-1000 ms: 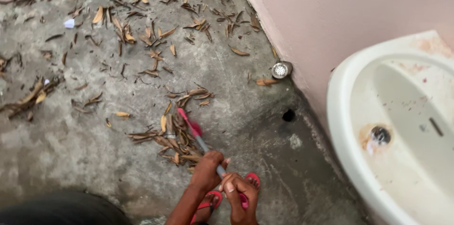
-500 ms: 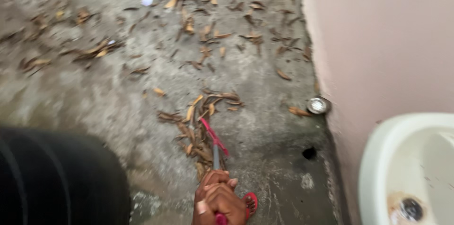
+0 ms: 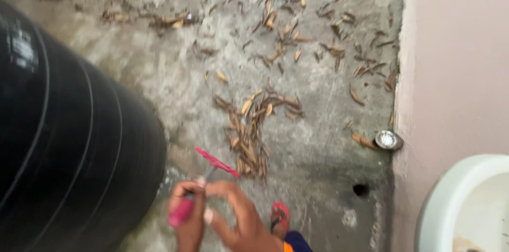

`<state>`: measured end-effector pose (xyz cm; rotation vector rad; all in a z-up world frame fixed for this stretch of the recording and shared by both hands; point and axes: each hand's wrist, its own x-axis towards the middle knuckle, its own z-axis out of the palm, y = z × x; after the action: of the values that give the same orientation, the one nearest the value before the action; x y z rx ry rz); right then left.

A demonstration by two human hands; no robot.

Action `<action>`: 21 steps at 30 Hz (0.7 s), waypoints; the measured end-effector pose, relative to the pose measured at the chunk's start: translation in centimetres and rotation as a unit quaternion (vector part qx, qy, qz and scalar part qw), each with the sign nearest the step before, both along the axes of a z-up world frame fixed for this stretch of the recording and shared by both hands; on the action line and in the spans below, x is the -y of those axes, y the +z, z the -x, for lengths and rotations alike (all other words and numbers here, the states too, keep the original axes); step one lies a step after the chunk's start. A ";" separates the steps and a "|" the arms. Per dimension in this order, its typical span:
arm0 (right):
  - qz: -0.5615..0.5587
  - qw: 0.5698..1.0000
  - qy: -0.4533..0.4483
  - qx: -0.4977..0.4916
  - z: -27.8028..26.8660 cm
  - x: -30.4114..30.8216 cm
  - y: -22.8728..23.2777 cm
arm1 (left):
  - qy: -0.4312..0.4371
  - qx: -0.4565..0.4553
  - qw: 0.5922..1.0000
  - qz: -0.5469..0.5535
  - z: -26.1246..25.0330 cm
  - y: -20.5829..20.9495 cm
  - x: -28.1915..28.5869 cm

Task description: The person sweeps dried leaves across a concrete floor toward a wall and a drain using a small red-headed broom.

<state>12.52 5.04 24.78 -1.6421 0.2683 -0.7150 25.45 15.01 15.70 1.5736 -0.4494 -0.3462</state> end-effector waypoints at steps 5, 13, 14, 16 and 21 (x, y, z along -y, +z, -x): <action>0.000 0.997 0.059 -0.051 -2.4 -4.6 -7.4 | 0.064 0.035 0.997 0.018 1.6 0.8 -4.3; 0.099 0.969 0.228 -0.002 -5.4 -7.8 -14.8 | 0.032 0.192 0.978 0.079 4.1 -5.6 -11.2; 0.081 0.968 0.239 -0.007 -5.5 -7.6 -15.3 | 0.051 0.176 0.980 0.075 4.7 -6.6 -11.5; 0.057 0.960 0.273 -0.011 -5.0 -6.8 -16.5 | 0.110 0.151 0.981 0.061 7.1 -8.9 -11.4; 0.037 0.942 0.333 -0.030 -3.5 -2.0 -22.5 | 0.121 0.200 0.972 0.002 11.1 -15.6 -8.6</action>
<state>15.98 7.03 2.29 -1.6840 -0.2732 -0.1573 14.33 23.63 0.09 1.6766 -0.5586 0.1645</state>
